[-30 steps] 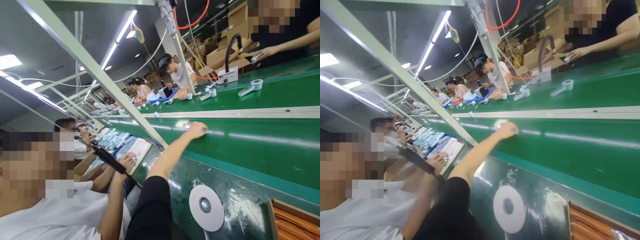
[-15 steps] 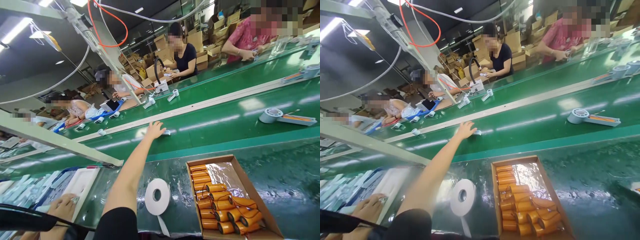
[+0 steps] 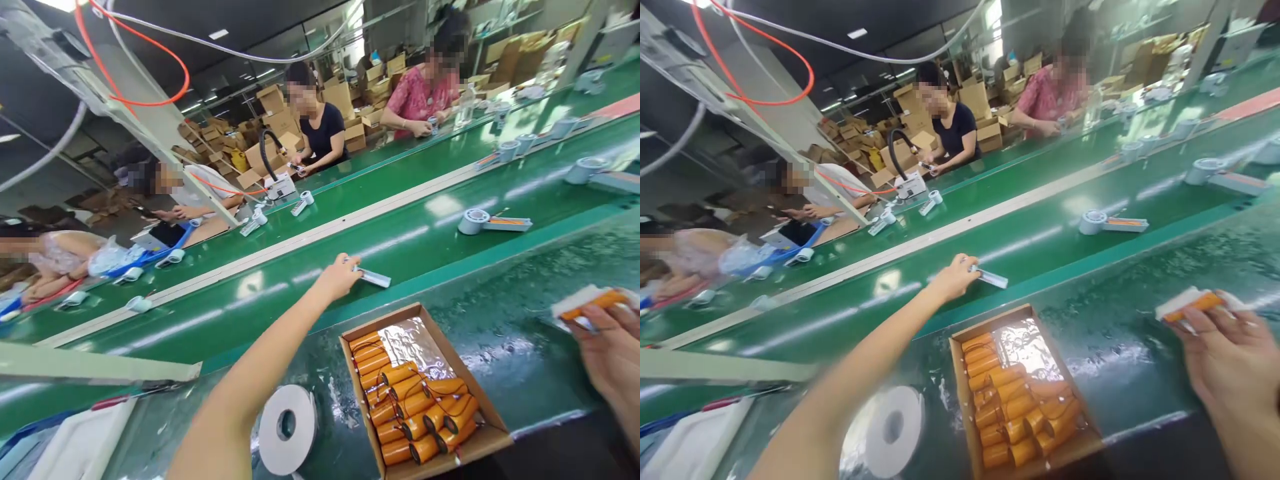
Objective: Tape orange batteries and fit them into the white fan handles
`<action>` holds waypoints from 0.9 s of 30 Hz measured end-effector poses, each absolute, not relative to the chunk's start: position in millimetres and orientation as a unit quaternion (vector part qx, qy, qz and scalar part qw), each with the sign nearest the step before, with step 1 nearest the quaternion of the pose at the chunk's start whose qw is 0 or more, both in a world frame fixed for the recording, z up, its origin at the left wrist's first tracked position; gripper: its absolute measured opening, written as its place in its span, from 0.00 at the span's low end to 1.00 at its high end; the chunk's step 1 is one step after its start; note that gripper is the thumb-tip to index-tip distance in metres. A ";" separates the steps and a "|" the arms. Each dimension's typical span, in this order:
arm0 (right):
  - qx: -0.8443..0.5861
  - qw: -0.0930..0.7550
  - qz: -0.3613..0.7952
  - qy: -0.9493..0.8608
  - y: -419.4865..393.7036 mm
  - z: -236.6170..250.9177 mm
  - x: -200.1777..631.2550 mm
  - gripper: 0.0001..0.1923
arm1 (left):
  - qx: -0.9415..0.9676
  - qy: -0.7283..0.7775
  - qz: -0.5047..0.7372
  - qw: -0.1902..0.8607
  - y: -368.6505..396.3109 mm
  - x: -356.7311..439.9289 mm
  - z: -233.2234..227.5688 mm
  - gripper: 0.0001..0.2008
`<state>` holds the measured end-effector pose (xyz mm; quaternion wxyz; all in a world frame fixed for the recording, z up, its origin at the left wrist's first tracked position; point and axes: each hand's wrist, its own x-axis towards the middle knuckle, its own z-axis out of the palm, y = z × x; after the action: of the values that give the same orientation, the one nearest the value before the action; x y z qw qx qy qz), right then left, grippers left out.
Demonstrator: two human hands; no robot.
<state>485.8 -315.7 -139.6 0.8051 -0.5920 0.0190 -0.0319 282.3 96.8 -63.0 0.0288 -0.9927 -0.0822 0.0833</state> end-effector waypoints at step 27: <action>-0.813 -0.025 0.029 -0.581 -162.9 -79.2 470.6 0.13 | -0.954 -0.141 0.013 -0.263 27.6 396.8 -87.0 0.12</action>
<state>470.6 -162.9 -79.2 -0.0247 -0.8128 -0.5812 0.0289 396.8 27.6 -87.0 -0.2627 -0.9544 -0.1409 0.0126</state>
